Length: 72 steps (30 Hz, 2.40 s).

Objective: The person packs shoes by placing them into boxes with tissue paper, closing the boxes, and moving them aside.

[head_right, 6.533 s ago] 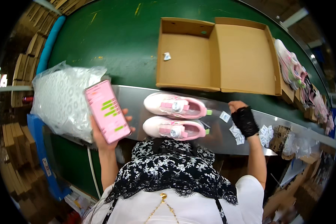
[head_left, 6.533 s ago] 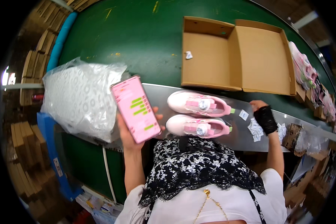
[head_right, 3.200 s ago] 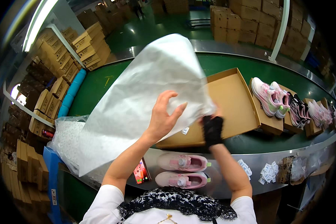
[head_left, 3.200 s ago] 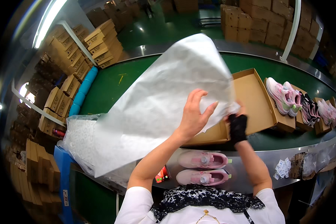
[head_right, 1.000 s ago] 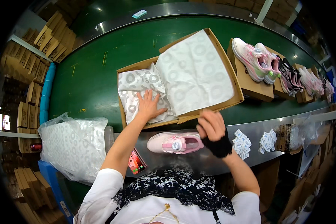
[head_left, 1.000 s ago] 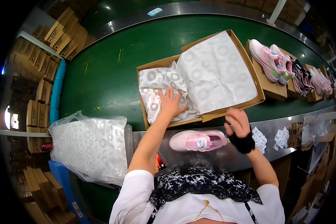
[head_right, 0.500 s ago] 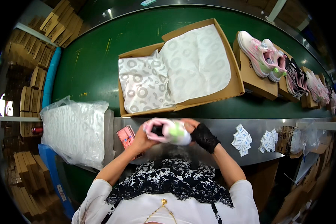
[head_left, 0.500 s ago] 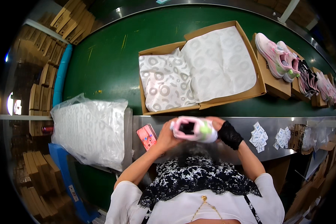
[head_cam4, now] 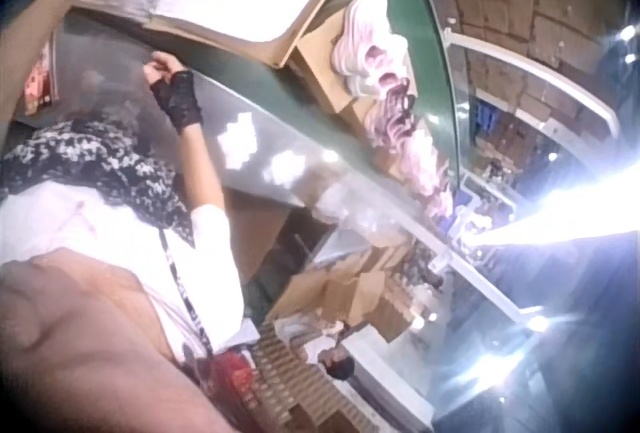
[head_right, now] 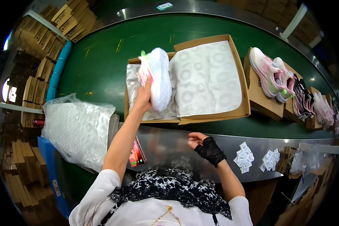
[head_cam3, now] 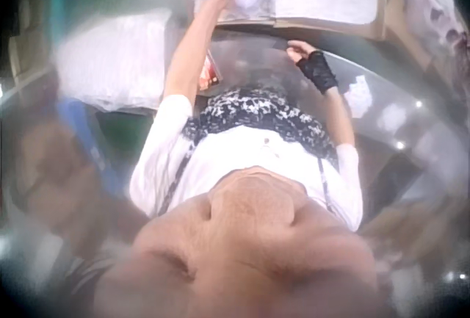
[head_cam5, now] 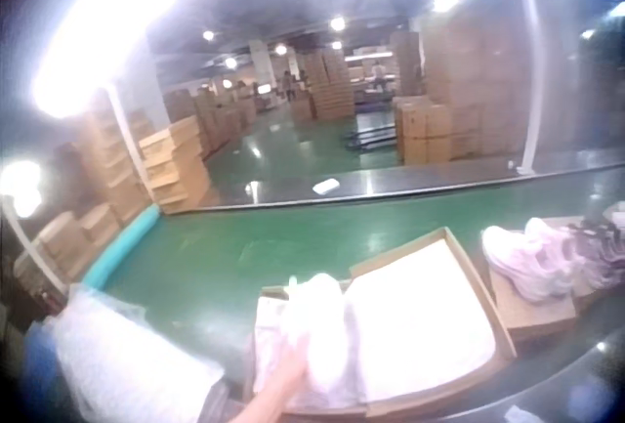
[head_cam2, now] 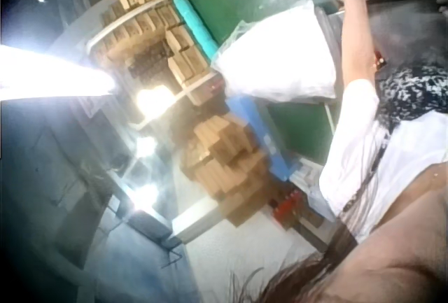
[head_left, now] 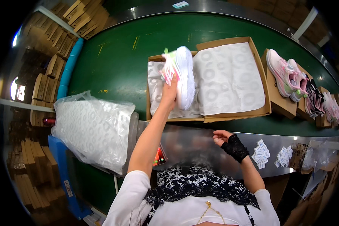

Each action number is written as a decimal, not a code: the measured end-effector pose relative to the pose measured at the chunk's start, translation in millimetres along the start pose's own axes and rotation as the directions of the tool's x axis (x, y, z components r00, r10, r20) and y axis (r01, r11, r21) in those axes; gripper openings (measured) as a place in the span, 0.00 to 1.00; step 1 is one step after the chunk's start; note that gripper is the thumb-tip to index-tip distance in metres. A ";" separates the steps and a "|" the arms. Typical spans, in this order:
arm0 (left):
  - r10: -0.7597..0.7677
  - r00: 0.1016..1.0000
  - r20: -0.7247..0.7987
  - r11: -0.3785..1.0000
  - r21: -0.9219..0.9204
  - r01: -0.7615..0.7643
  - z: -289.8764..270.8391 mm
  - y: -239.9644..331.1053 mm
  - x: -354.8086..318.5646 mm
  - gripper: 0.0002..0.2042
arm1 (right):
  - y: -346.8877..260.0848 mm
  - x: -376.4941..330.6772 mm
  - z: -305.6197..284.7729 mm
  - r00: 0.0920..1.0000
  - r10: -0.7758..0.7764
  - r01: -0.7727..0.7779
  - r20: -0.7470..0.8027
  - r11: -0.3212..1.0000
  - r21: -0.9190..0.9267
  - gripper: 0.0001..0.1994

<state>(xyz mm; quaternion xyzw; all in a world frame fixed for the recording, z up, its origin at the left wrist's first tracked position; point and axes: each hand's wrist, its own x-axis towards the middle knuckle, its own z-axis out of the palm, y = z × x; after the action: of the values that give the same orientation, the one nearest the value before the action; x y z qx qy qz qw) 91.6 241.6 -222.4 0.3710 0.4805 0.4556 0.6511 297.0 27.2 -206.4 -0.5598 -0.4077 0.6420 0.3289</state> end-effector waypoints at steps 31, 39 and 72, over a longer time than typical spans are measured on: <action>-0.358 0.926 0.121 0.906 -0.193 0.376 -50.4 -4.6 -67.2 0.28 | -43.1 52.5 14.7 0.628 -0.778 -0.019 0.018 -0.039 -0.999 0.21; -0.392 0.905 0.164 0.914 -0.043 0.404 -41.4 -16.8 -160.9 0.28 | -78.6 -51.6 6.9 0.882 -0.440 0.175 0.169 -0.027 -0.984 0.28; -0.170 0.940 0.296 0.795 -0.522 0.308 -42.9 89.8 -214.0 0.23 | 22.8 24.0 -203.3 0.860 0.229 0.074 -0.456 0.828 0.556 0.24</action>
<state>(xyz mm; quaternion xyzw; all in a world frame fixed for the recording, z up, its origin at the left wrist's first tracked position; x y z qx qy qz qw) 2.7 68.1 -89.4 0.1503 0.2885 0.4428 0.8355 494.7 69.5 -245.8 -0.6041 -0.0787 0.5764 0.5446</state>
